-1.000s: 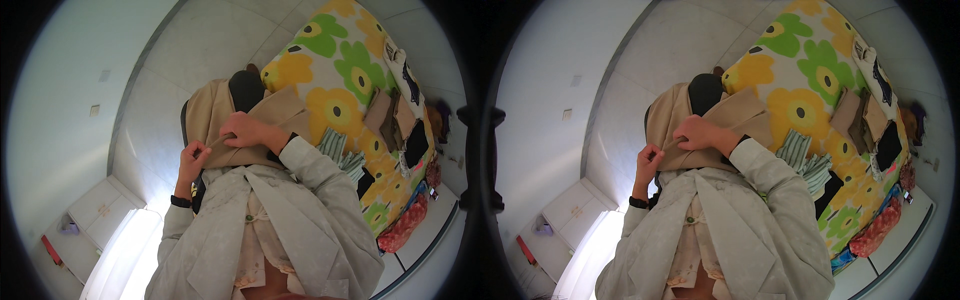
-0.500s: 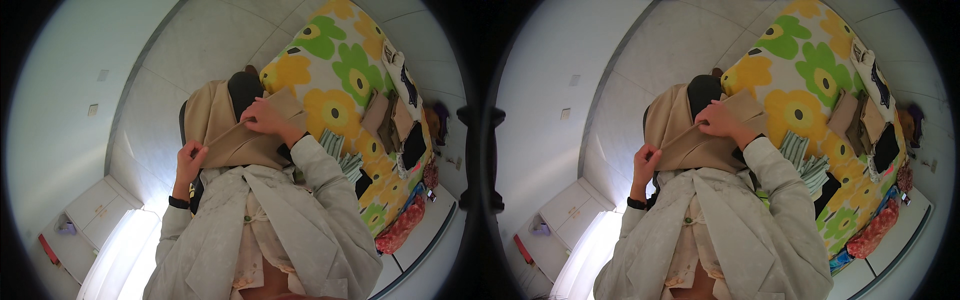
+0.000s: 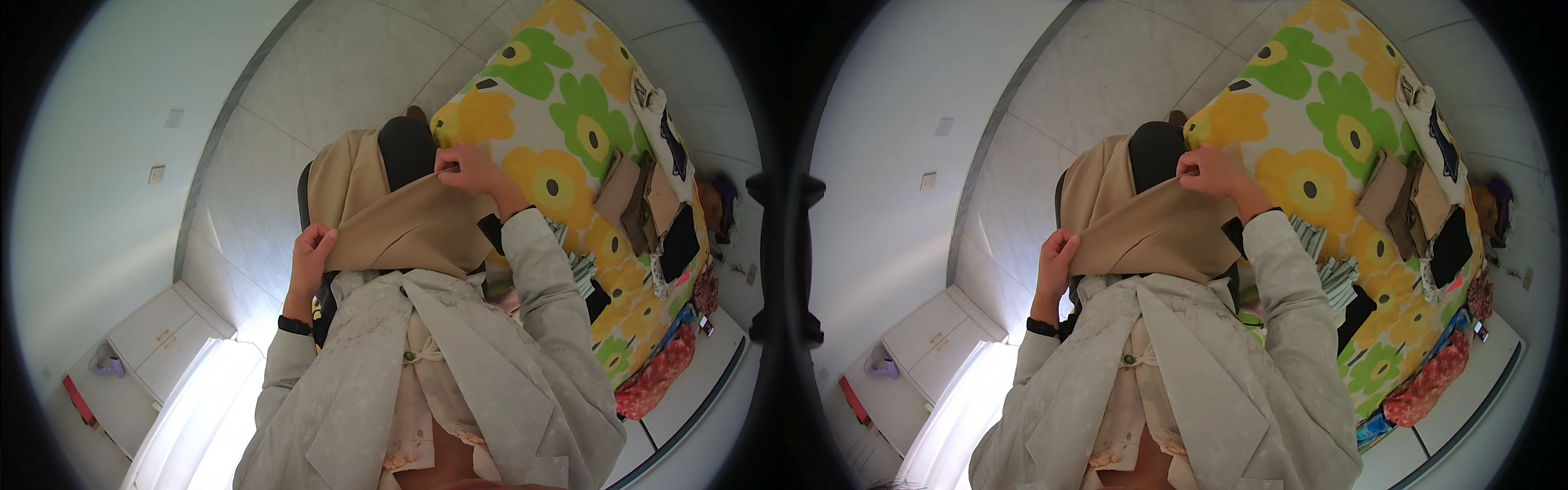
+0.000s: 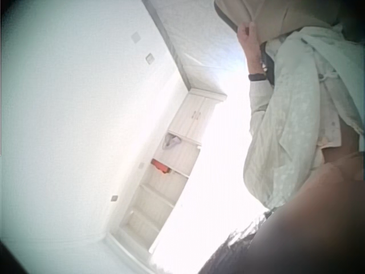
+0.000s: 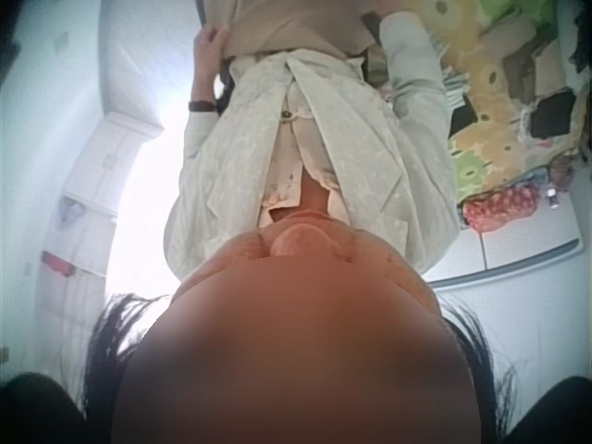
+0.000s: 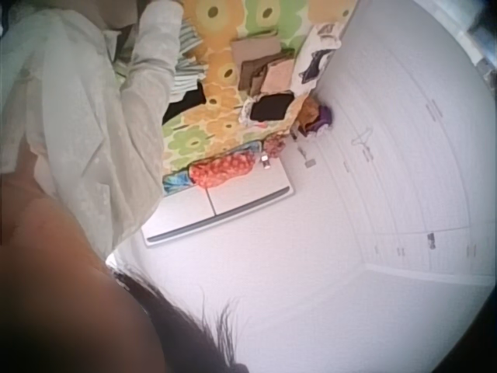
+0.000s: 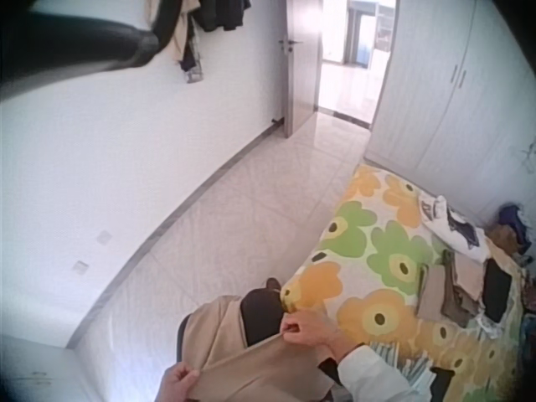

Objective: The person sits on the floor and folds a striped shirt, then picks up a pair of beige trousers. They unfold the trousers, align the legs, and fold them neatly on their lap.

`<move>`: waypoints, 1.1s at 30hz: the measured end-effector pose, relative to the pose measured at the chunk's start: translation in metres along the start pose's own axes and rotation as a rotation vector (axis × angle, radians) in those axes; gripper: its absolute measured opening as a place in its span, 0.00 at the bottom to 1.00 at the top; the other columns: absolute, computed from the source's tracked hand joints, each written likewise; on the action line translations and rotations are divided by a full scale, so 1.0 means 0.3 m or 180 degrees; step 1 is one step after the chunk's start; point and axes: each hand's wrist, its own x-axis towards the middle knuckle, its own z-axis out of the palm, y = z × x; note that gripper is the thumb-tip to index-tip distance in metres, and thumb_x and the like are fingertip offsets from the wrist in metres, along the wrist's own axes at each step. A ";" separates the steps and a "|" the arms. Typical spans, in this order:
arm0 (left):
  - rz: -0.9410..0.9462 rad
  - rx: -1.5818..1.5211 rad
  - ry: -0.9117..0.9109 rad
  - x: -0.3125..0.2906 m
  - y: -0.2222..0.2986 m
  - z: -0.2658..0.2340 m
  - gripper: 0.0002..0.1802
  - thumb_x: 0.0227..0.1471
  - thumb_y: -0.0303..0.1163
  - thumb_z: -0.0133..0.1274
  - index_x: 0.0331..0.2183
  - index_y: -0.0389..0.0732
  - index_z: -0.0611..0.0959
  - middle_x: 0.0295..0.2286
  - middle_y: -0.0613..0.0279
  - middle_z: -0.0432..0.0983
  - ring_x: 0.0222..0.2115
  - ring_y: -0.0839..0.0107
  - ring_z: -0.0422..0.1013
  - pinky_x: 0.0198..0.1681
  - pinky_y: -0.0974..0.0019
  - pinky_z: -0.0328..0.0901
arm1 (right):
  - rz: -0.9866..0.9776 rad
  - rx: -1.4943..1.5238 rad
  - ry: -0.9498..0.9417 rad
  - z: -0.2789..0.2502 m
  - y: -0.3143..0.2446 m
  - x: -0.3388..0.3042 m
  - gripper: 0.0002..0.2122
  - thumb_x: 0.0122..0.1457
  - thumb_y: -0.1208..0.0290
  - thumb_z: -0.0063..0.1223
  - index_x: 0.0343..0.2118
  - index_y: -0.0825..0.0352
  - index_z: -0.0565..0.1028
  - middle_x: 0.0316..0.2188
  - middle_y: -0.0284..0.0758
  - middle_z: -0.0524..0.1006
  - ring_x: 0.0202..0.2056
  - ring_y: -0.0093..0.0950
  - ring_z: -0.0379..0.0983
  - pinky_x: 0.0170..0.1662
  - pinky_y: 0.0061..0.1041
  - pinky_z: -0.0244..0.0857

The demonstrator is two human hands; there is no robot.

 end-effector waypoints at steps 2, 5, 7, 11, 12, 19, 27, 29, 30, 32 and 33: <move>-0.0069 -0.0126 -0.0025 0.003 -0.003 -0.002 0.12 0.55 0.32 0.53 0.23 0.41 0.72 0.20 0.79 0.63 0.23 0.87 0.56 0.26 0.79 0.53 | -0.0024 0.0242 -0.0102 -0.013 0.008 -0.005 0.09 0.47 0.64 0.58 0.26 0.65 0.78 0.20 0.34 0.76 0.23 0.28 0.71 0.28 0.25 0.64; -0.0077 -0.0001 -0.0080 -0.003 0.005 -0.005 0.10 0.54 0.32 0.54 0.24 0.41 0.73 0.21 0.78 0.64 0.24 0.87 0.57 0.27 0.78 0.54 | 0.0065 0.0120 -0.0548 -0.039 0.017 -0.021 0.12 0.48 0.60 0.60 0.26 0.65 0.78 0.20 0.33 0.76 0.24 0.26 0.72 0.29 0.25 0.64; -0.0140 0.0491 -0.0107 -0.016 0.020 -0.009 0.08 0.53 0.31 0.55 0.25 0.39 0.75 0.21 0.77 0.65 0.24 0.86 0.59 0.27 0.78 0.56 | 0.0156 0.0121 -0.0656 -0.032 0.016 -0.037 0.12 0.48 0.60 0.61 0.25 0.65 0.78 0.19 0.33 0.76 0.24 0.26 0.72 0.29 0.25 0.64; 0.0524 0.1017 -0.0573 -0.051 0.058 0.003 0.04 0.49 0.27 0.58 0.28 0.37 0.79 0.22 0.69 0.69 0.23 0.78 0.64 0.27 0.73 0.59 | 0.0244 0.0042 -0.0797 -0.024 0.019 -0.076 0.10 0.48 0.64 0.62 0.28 0.65 0.78 0.25 0.33 0.75 0.27 0.23 0.71 0.30 0.23 0.64; 0.0779 0.1269 -0.0713 -0.059 0.070 0.006 0.04 0.48 0.26 0.58 0.28 0.37 0.80 0.22 0.67 0.70 0.23 0.76 0.66 0.26 0.71 0.60 | 0.0219 0.0149 -0.0777 -0.023 0.022 -0.085 0.10 0.47 0.63 0.63 0.27 0.64 0.78 0.24 0.33 0.75 0.27 0.25 0.72 0.30 0.25 0.64; 0.1464 0.1791 -0.0834 -0.084 0.110 0.030 0.03 0.45 0.24 0.57 0.26 0.36 0.79 0.22 0.61 0.69 0.21 0.68 0.65 0.23 0.68 0.59 | -0.0420 -0.0313 -0.0285 -0.029 0.060 -0.146 0.09 0.43 0.68 0.62 0.25 0.64 0.75 0.25 0.34 0.75 0.31 0.32 0.73 0.33 0.29 0.65; 0.1508 0.1850 -0.0817 -0.102 0.091 0.015 0.07 0.43 0.23 0.57 0.21 0.37 0.74 0.21 0.59 0.66 0.21 0.62 0.65 0.23 0.64 0.59 | 0.0334 0.0313 -0.0440 -0.059 0.020 -0.198 0.06 0.48 0.73 0.56 0.29 0.66 0.72 0.21 0.31 0.70 0.25 0.25 0.66 0.30 0.24 0.61; 0.1484 0.1744 -0.0901 -0.118 0.087 0.011 0.08 0.41 0.23 0.58 0.19 0.38 0.73 0.20 0.59 0.66 0.22 0.60 0.65 0.24 0.62 0.58 | 0.0513 0.0664 -0.0626 -0.078 0.015 -0.196 0.06 0.49 0.73 0.56 0.30 0.65 0.73 0.20 0.29 0.69 0.23 0.22 0.63 0.28 0.23 0.59; 0.1482 0.1678 -0.0968 -0.126 0.086 0.011 0.08 0.41 0.22 0.58 0.19 0.38 0.73 0.20 0.59 0.65 0.22 0.60 0.64 0.24 0.62 0.58 | 0.0504 0.0538 -0.0647 -0.081 0.016 -0.191 0.06 0.50 0.72 0.55 0.31 0.65 0.73 0.21 0.29 0.70 0.24 0.22 0.64 0.29 0.23 0.60; 0.1606 0.1678 -0.1071 -0.138 0.085 0.011 0.09 0.39 0.22 0.58 0.18 0.39 0.73 0.20 0.59 0.65 0.22 0.59 0.64 0.24 0.61 0.57 | 0.0429 0.0375 -0.0683 -0.082 0.027 -0.166 0.07 0.52 0.71 0.53 0.34 0.64 0.74 0.21 0.29 0.71 0.25 0.22 0.66 0.30 0.22 0.61; 0.1725 0.1744 -0.1099 -0.144 0.086 0.011 0.09 0.39 0.22 0.58 0.18 0.39 0.72 0.20 0.59 0.65 0.22 0.59 0.63 0.24 0.60 0.57 | 0.0589 0.0352 -0.0531 -0.077 0.035 -0.146 0.07 0.52 0.72 0.53 0.35 0.62 0.74 0.22 0.29 0.71 0.25 0.21 0.66 0.31 0.22 0.61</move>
